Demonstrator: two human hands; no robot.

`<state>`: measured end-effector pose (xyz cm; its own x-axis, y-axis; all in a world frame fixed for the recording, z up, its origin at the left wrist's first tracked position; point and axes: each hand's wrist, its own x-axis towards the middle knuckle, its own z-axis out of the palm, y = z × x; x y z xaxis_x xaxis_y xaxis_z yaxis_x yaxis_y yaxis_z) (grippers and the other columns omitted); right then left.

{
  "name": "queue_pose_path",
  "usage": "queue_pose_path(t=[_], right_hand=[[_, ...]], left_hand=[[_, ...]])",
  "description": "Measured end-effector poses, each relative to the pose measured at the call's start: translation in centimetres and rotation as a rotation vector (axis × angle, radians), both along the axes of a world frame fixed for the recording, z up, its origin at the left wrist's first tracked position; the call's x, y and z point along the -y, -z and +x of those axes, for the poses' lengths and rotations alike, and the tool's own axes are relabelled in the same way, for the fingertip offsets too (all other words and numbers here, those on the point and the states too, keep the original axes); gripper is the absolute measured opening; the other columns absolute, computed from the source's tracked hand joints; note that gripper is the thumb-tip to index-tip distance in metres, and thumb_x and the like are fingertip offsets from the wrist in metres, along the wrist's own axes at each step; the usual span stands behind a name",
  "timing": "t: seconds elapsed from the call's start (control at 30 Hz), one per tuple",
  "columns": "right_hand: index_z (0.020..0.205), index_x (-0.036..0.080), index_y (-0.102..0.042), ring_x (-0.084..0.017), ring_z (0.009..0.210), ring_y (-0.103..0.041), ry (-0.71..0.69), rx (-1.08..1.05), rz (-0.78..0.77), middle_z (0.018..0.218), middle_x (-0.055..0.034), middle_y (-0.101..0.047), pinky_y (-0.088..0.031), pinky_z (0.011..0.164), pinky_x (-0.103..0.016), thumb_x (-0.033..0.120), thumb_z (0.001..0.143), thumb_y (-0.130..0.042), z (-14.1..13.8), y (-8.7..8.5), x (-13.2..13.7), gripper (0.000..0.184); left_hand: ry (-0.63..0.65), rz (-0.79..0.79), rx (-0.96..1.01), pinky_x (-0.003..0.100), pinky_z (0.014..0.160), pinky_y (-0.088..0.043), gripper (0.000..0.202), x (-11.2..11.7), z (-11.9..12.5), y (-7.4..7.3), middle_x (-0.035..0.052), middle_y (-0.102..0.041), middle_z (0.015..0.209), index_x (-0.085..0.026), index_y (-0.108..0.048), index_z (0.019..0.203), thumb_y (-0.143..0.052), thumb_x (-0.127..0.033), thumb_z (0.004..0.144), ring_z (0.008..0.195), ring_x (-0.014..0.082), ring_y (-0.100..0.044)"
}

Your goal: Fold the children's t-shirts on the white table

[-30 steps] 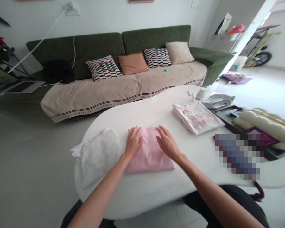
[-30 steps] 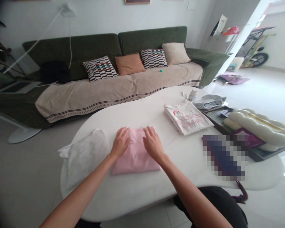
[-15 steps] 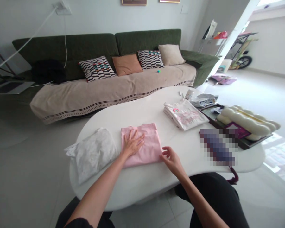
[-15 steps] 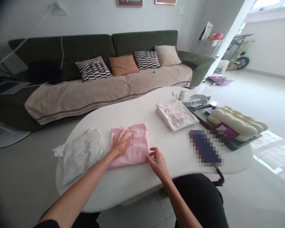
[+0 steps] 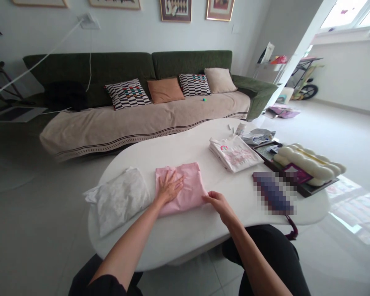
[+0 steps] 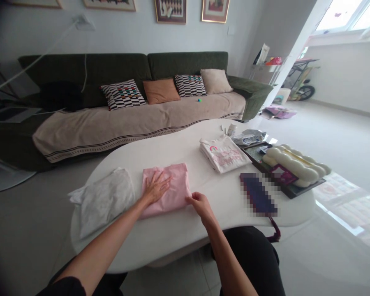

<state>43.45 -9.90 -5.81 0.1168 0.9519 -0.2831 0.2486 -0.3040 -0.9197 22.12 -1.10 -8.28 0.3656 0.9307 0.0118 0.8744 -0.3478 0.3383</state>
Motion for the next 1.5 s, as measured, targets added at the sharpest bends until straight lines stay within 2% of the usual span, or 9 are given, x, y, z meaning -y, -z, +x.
queue_pose_path(t=[0.23,0.47,0.63,0.7,0.8,1.0,1.13,1.3,1.5], right_hand=[[0.063,0.016,-0.051,-0.008,0.051,-0.037,0.032,-0.162,0.081,0.053,0.0039,-0.046,-0.027,0.049,-0.021,0.044,0.063,-0.058,-0.1,-0.8,0.0,0.028],[0.065,0.02,-0.049,-0.01,0.04,-0.04,0.103,0.05,-0.051,0.047,0.0044,-0.049,-0.029,0.042,-0.022,0.035,0.062,-0.058,0.9,1.5,1.3,0.018],[0.099,0.018,-0.053,-0.018,0.071,-0.061,0.091,0.545,0.252,0.099,-0.0111,-0.061,-0.045,0.068,-0.033,0.03,0.077,-0.043,0.5,0.4,0.9,0.027],[0.112,0.016,-0.05,-0.023,0.104,-0.053,-0.031,0.714,0.448,0.124,-0.0153,-0.048,-0.04,0.085,-0.037,0.027,0.083,-0.034,-1.0,-0.3,-0.5,0.035],[0.129,0.013,-0.038,-0.024,0.13,-0.021,-0.293,0.887,0.54,0.14,-0.0126,-0.028,-0.026,0.1,-0.042,0.031,0.087,-0.03,-3.4,0.1,-2.6,0.046],[0.138,0.011,-0.022,-0.025,0.133,-0.01,-0.405,1.027,0.332,0.143,-0.0139,-0.021,-0.02,0.101,-0.049,0.05,0.087,-0.026,-4.6,3.5,-4.3,0.064],[0.138,0.011,-0.02,-0.027,0.132,-0.009,-0.401,1.047,0.293,0.143,-0.0156,-0.018,-0.014,0.099,-0.056,0.051,0.087,-0.024,-5.1,2.6,-6.9,0.066],[0.14,0.012,-0.017,-0.023,0.133,-0.002,-0.468,1.071,0.335,0.146,-0.0112,-0.01,-0.007,0.104,-0.047,0.052,0.088,-0.021,-5.7,2.5,-11.4,0.065],[0.139,0.012,-0.017,-0.024,0.133,-0.004,-0.52,1.043,0.262,0.146,-0.0119,-0.009,-0.007,0.104,-0.046,0.051,0.087,-0.027,-5.5,2.7,-12.3,0.066]], left_hand=[[0.003,-0.005,0.008,0.061,0.1,-0.003,0.044,0.2,0.0,-0.4,-0.0034,-0.02,0.144,-0.04,-0.037,0.128,-0.033,-0.051,0.085,0.133,0.0308,-0.004],[0.009,0.01,0.021,0.062,0.1,-0.002,0.043,0.1,-0.2,0.0,-0.0037,-0.019,0.145,-0.04,-0.037,0.128,-0.035,-0.048,0.085,0.132,0.0312,-0.005],[0.013,0.009,0.022,0.063,0.099,-0.001,0.043,0.0,-0.1,0.2,-0.0048,-0.018,0.145,-0.042,-0.036,0.128,-0.035,-0.049,0.085,0.132,0.0317,-0.005],[0.014,0.008,0.014,0.064,0.098,-0.001,0.043,0.0,-0.1,0.1,-0.0049,-0.017,0.145,-0.044,-0.034,0.128,-0.033,-0.049,0.085,0.132,0.0316,-0.004],[0.013,0.007,-0.013,0.065,0.097,-0.002,0.044,0.0,-0.1,0.0,-0.0046,-0.017,0.145,-0.045,-0.031,0.129,-0.031,-0.05,0.086,0.133,0.0313,-0.004],[0.026,0.028,-0.054,0.065,0.096,-0.004,0.047,0.0,-0.1,0.3,-0.005,-0.01,0.146,-0.045,-0.026,0.131,-0.031,-0.051,0.085,0.133,0.0315,-0.002],[0.02,0.008,-0.078,0.062,0.099,-0.009,0.056,-0.5,-0.4,0.2,0.0003,-0.01,0.147,-0.035,-0.019,0.137,-0.025,-0.055,0.085,0.133,0.0292,-0.004],[-0.181,0.049,-0.128,0.056,0.102,-0.012,0.06,-1.5,-2.1,0.7,0.006,-0.01,0.146,-0.022,-0.01,0.14,-0.02,-0.048,0.088,0.133,0.026,-0.004],[-0.308,0.049,0.014,0.048,0.102,-0.02,0.054,-2.9,-3.0,0.8,0.0113,-0.02,0.144,-0.019,-0.027,0.136,-0.034,-0.036,0.086,0.132,0.0271,-0.013]])
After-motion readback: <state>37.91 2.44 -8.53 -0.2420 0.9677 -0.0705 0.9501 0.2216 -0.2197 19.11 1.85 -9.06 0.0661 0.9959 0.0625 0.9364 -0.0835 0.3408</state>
